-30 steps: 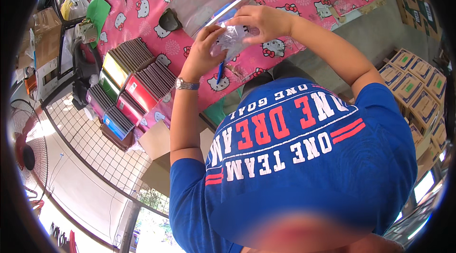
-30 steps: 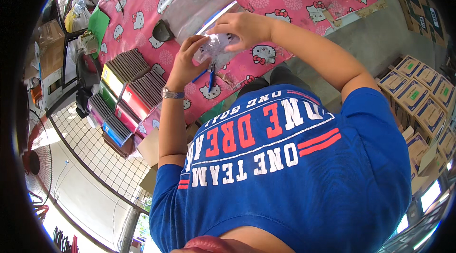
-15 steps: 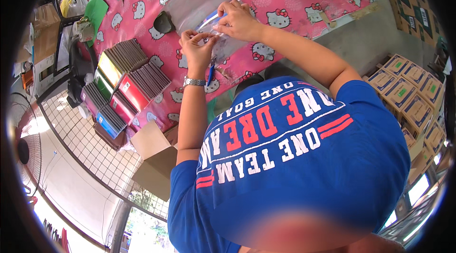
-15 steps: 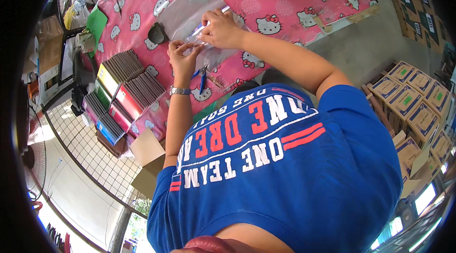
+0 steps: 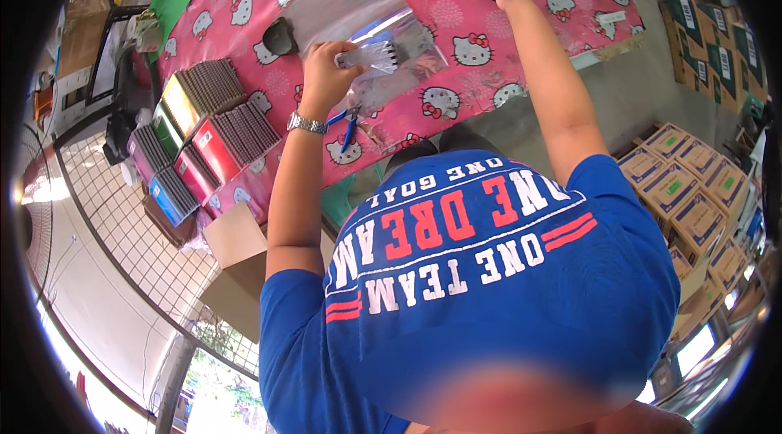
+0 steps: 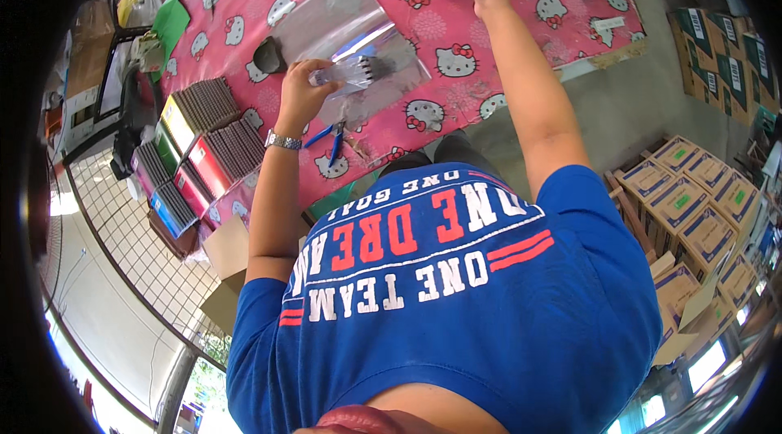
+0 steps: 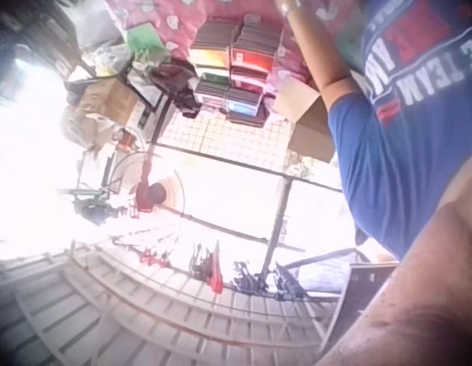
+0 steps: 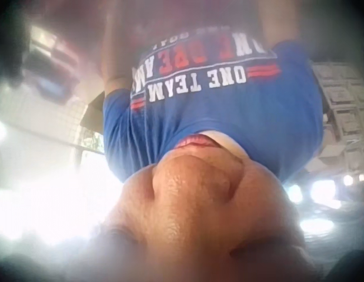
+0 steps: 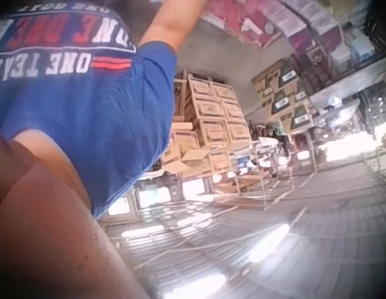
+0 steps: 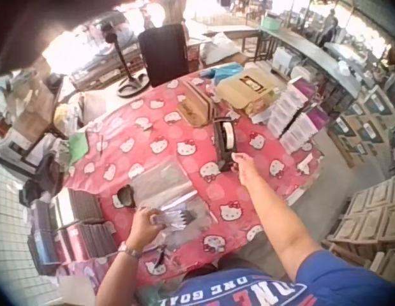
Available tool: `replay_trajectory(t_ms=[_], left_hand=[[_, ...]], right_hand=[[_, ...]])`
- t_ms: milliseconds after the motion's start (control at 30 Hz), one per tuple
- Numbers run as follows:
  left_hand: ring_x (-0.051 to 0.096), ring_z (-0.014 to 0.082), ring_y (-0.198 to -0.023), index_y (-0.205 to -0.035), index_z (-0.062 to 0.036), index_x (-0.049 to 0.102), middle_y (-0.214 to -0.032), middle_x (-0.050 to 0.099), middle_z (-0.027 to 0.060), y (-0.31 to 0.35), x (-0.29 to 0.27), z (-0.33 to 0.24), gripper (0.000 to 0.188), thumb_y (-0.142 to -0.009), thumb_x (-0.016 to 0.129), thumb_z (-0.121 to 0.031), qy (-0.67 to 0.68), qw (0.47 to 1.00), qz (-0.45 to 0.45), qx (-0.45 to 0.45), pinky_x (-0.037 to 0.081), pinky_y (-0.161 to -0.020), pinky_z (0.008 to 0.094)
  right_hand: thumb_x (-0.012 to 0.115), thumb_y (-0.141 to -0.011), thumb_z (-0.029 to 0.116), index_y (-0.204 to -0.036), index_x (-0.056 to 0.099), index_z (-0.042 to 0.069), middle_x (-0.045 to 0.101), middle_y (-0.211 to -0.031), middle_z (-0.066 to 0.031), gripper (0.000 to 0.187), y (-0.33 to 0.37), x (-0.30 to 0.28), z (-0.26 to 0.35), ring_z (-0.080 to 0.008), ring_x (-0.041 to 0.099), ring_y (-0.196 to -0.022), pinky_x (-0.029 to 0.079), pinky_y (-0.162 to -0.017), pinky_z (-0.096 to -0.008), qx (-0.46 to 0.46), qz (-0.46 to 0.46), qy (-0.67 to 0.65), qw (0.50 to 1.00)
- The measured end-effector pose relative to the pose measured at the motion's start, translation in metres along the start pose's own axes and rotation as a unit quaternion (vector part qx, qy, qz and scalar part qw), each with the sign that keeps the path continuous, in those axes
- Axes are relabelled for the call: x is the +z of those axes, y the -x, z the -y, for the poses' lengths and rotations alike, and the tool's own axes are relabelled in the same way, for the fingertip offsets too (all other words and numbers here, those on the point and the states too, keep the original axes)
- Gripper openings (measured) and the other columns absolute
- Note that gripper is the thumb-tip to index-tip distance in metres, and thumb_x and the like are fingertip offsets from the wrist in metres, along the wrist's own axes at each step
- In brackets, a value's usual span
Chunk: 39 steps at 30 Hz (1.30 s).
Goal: The person places small notebooks into plastic bags, seals the bags with tape, and then places the bagged notebooks into a cardboard box.
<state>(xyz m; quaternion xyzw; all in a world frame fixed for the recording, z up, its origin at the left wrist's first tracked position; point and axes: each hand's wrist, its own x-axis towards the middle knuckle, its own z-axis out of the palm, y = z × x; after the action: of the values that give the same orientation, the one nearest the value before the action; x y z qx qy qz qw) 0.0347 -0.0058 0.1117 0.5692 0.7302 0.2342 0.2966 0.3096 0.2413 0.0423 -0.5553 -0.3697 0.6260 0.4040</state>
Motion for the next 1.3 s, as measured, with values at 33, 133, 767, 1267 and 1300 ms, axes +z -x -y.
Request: replay_trajectory(t_ms=[33,133,767,1267,1300], left_hand=[[0.056,0.0281,-0.105,-0.097,-0.0070,0.070,-0.105,0.066,0.0124,0.002,0.002,0.009,0.038,-0.063,0.079,-0.022,-0.002,1.000,-0.005,-0.007,0.041,-0.093,0.0400],[0.058,0.0225,-0.105,-0.100,-0.0022,0.069,-0.113,0.063,0.0106,0.012,0.017,0.033,0.035,-0.067,0.079,-0.011,0.146,0.988,-0.051,0.014,0.045,-0.091,0.0340],[0.056,0.0102,-0.098,-0.111,-0.0025,0.061,-0.109,0.061,0.0041,0.018,0.053,0.025,0.020,-0.093,0.055,-0.007,0.477,0.873,-0.068,-0.074,0.046,-0.083,0.0246],[0.047,0.0154,-0.120,-0.124,-0.0027,0.052,-0.135,0.048,0.0101,-0.018,0.015,-0.065,0.032,-0.095,0.053,-0.015,0.495,0.859,-0.129,-0.002,0.040,-0.096,0.0271],[0.047,0.0154,-0.120,-0.124,-0.0027,0.052,-0.135,0.048,0.0101,-0.017,0.009,-0.071,0.032,-0.095,0.053,-0.015,0.493,0.860,-0.130,-0.002,0.040,-0.096,0.0271]], right_hand=[[0.065,-0.087,0.015,-0.091,0.062,0.003,0.061,-0.081,-0.0027,0.012,0.008,0.005,-0.005,-0.0103,0.056,-0.071,0.048,-0.060,-0.0243,-0.049,0.000,-0.049,0.998],[0.056,-0.091,0.009,-0.093,0.057,0.004,0.057,-0.080,-0.0018,0.006,0.052,-0.001,-0.029,-0.0095,0.052,-0.067,0.045,-0.059,-0.0234,0.013,0.046,-0.141,0.989],[0.078,-0.071,0.044,-0.068,0.055,0.003,0.054,-0.059,-0.0034,0.048,0.050,0.187,-0.014,-0.0189,0.053,-0.060,0.041,-0.053,-0.0367,0.056,0.622,0.587,0.515],[0.081,-0.072,0.023,-0.117,0.048,0.007,0.056,-0.105,-0.0065,0.058,0.111,0.033,0.043,-0.0147,0.054,-0.090,0.047,-0.080,-0.0300,-0.397,0.175,0.182,0.882],[0.079,-0.074,0.023,-0.114,0.048,0.006,0.056,-0.101,-0.0050,0.054,0.113,0.021,0.082,-0.0140,0.054,-0.081,0.048,-0.077,-0.0284,-0.359,0.084,0.125,0.921]])
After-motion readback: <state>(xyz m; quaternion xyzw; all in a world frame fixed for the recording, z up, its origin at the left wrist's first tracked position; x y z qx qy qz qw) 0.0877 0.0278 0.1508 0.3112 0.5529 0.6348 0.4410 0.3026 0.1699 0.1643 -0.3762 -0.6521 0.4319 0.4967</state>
